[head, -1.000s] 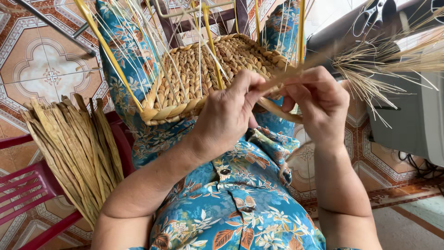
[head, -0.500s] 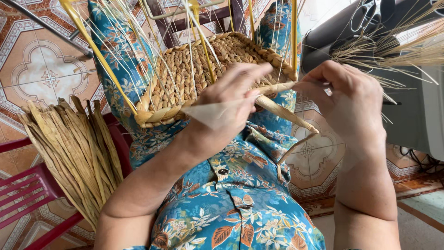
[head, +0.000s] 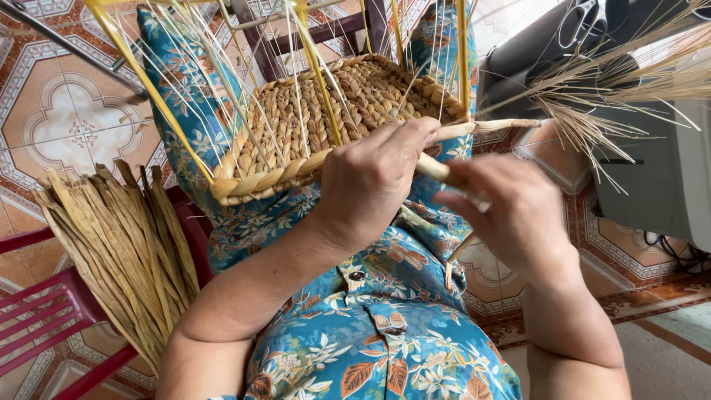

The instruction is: The person weaves a basket by hand, interlacing dried palm leaves through a metal frame held on their lap. They repeatedly pull strands through the frame, tighten the weave, and trim excess material with scissors.

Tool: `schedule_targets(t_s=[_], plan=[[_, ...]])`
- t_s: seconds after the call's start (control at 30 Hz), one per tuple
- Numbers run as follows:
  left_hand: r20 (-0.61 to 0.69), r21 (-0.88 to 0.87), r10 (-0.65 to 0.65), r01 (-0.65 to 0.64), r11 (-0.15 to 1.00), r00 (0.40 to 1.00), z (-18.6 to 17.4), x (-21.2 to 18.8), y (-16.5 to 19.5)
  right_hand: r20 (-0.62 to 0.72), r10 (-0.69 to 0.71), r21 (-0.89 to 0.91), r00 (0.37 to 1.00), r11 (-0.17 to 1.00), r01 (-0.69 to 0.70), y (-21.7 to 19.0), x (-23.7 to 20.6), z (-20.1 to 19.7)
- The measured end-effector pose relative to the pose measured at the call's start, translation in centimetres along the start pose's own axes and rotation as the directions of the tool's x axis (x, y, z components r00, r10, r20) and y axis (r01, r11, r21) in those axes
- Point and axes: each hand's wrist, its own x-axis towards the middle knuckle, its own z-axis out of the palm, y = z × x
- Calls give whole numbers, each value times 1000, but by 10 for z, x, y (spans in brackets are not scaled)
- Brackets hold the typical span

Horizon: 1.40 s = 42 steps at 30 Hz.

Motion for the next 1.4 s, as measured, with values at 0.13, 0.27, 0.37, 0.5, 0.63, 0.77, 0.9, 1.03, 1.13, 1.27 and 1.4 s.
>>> schedule_targets(t_s=[0.13, 0.27, 0.37, 0.5, 0.63, 0.77, 0.9, 1.03, 1.13, 1.27, 1.4], plan=[[66, -106, -40, 47, 993, 997, -7, 5, 1, 116, 8, 72, 993, 997, -16, 5, 13, -19], [101, -123, 54, -41, 992, 993, -7, 8, 0, 47, -180, -188, 982, 964, 186, 20, 29, -34], [47, 5, 56, -56, 998, 997, 1, 8, 4, 44, -147, -221, 988, 963, 153, 25, 31, -25], [-11, 97, 55, -54, 994, 998, 10, 9, 8, 6, -38, -215, 999, 976, 39, 32, 18, 9], [-7, 106, 91, -90, 990, 996, 10, 7, 7, -31, -24, -56, 999, 998, 23, 36, 7, 25], [9, 13, 65, -65, 998, 998, 5, 5, 5, 292, 266, 466, 919, 799, -379, 34, 23, -27], [75, -13, -30, 31, 999, 997, 4, 2, 3, 294, 153, 878, 944, 346, -330, 31, 42, -69], [20, 13, 93, -93, 996, 995, 4, -3, 3, 368, 347, 632, 863, 587, -506, 35, 38, -10], [-1, 35, 162, -162, 986, 987, 2, -7, 4, 273, 223, 467, 936, 820, -331, 49, 30, 23], [92, -84, 43, -35, 996, 995, -3, -3, 1, 46, 47, 589, 998, 805, -65, 55, 23, 23], [187, -144, -153, 181, 973, 971, 0, 9, -4, 198, 160, 955, 967, 191, -227, 39, 18, 16]])
